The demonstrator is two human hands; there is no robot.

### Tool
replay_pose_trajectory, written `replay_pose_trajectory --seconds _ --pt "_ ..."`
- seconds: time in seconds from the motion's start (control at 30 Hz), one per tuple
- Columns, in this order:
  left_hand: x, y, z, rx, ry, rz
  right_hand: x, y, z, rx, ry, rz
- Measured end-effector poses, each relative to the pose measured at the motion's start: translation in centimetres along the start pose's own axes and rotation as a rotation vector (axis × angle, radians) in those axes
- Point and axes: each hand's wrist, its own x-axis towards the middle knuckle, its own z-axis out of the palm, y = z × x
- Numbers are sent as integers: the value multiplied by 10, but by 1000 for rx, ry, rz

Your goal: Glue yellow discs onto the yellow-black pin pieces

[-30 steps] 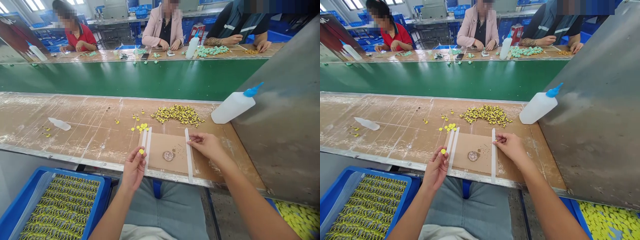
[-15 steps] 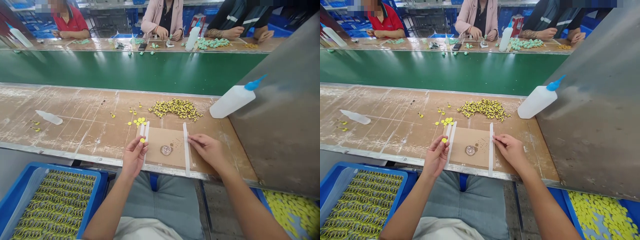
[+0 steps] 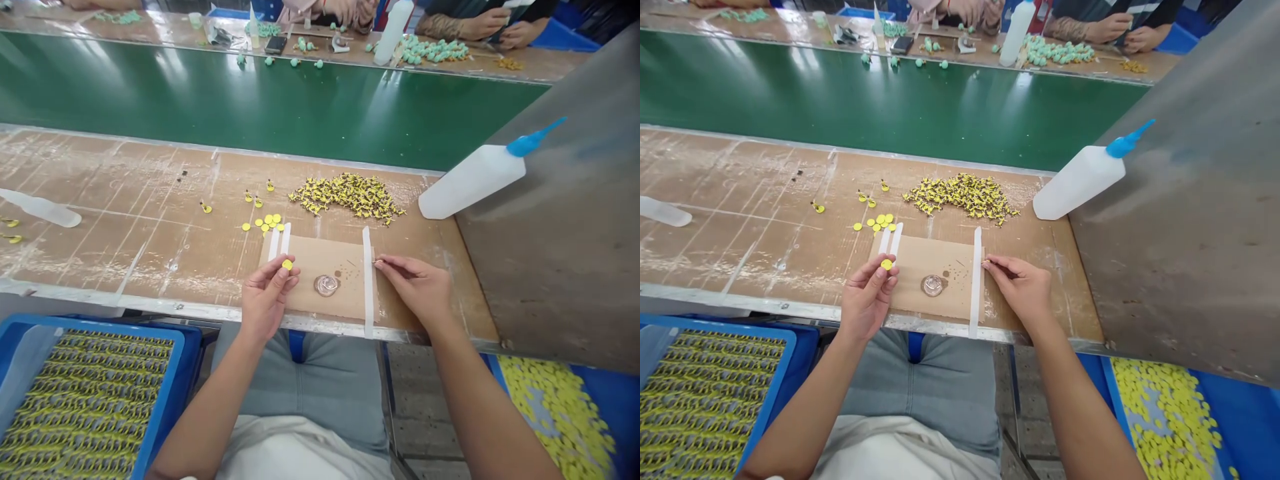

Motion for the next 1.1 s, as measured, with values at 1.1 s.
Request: replay_pose_trajectory --seconds 1.1 --pt "-2 -3 2 33 -68 18 -17 -61 60 191 25 -441"
